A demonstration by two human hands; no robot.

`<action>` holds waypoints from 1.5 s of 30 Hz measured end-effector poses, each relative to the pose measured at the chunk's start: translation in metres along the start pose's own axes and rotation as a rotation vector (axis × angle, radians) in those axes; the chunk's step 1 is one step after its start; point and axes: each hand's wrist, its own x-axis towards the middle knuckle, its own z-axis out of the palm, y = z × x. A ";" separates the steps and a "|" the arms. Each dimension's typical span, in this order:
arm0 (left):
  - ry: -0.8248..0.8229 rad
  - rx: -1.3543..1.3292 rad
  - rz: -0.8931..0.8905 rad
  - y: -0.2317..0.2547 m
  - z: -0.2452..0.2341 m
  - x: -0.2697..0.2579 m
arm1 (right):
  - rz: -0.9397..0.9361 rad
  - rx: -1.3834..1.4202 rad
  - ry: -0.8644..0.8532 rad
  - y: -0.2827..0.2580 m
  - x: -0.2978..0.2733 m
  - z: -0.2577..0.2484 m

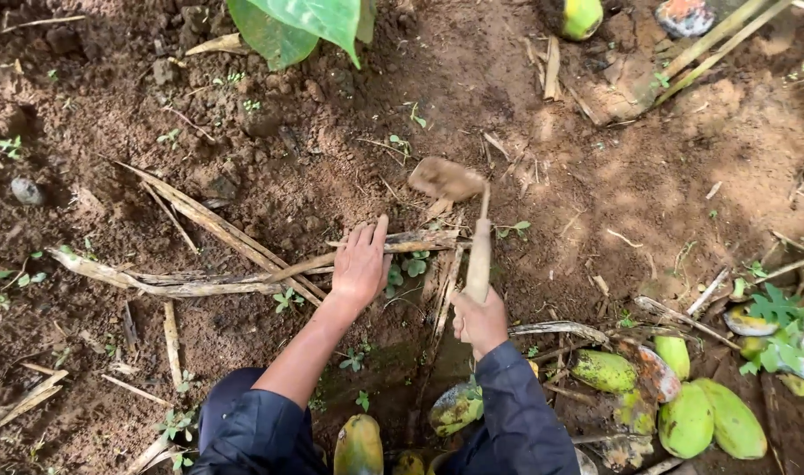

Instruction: The person sits on the ground in a garden and uses a hoe to loosen the soil and remove small weeds. They also pull weeds and dry plant debris by hand, clearing the area around scattered papayas.

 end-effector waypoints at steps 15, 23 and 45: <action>0.027 0.097 0.090 -0.022 0.068 -0.002 | 0.044 0.003 0.018 0.004 -0.015 -0.012; -0.038 0.095 0.041 -0.028 0.069 -0.002 | 0.091 -0.065 -0.098 0.011 -0.051 -0.019; -0.076 0.122 0.164 -0.023 0.051 -0.012 | 0.104 0.187 0.242 0.030 -0.004 -0.038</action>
